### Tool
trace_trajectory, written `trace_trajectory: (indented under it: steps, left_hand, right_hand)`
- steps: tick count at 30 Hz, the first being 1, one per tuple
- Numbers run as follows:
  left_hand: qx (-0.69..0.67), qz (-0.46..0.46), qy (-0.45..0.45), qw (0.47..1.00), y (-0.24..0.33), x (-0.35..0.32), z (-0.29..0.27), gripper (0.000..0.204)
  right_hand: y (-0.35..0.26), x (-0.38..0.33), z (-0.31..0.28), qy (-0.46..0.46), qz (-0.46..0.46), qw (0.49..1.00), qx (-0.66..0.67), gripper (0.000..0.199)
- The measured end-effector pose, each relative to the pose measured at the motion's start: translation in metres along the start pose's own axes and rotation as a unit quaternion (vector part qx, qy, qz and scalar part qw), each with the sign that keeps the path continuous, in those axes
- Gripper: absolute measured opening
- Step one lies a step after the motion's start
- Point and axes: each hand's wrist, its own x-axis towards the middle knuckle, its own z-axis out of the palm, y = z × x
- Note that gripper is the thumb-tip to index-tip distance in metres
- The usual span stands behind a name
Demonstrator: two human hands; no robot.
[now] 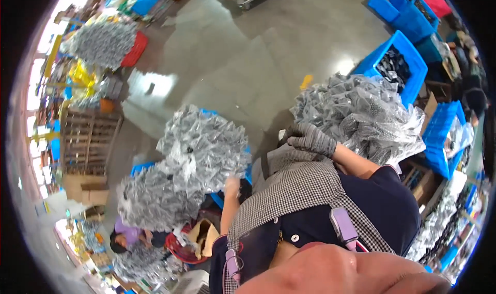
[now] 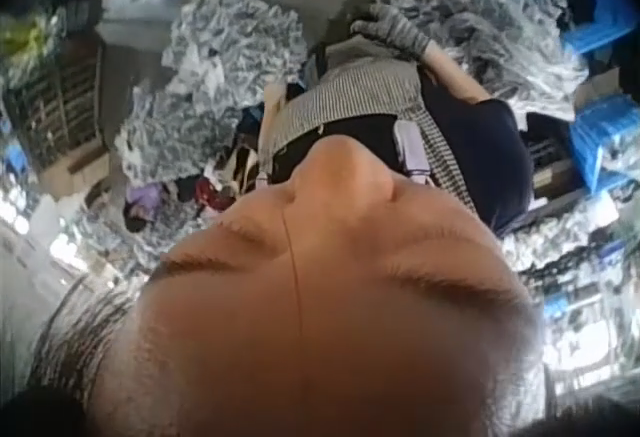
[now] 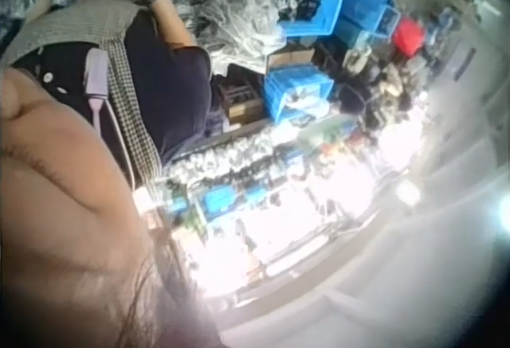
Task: Packaging cable harnesses into plastic bags and placing them into sorting bins.
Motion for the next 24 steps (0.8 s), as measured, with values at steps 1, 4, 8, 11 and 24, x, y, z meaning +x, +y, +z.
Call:
trace_trajectory:
  steps: [1,4,8,11,24]
  left_hand:
    - [0.301,0.193,-0.086,0.930,-0.061,0.014,-0.007,0.035]
    - [0.307,0.216,-0.111,0.920,-0.039,0.066,-0.037,0.033]
    - [0.325,0.250,-0.137,0.902,0.014,0.124,-0.088,0.029]
    - [0.335,0.282,-0.098,0.893,0.110,0.199,-0.139,0.027]
    - [0.356,0.504,-0.215,0.757,0.590,0.341,-0.070,0.022]
  right_hand:
    - [-0.018,0.011,-0.006,0.007,-0.001,1.000,0.015,0.024]
    - [0.000,0.032,-0.028,0.070,0.044,0.997,-0.001,0.023]
    - [0.069,0.021,-0.030,0.245,0.116,0.958,-0.096,0.027]
    - [0.147,0.007,-0.009,0.321,0.161,0.842,-0.402,0.035]
    - [0.468,0.017,0.357,0.478,0.421,0.658,-0.401,0.022]
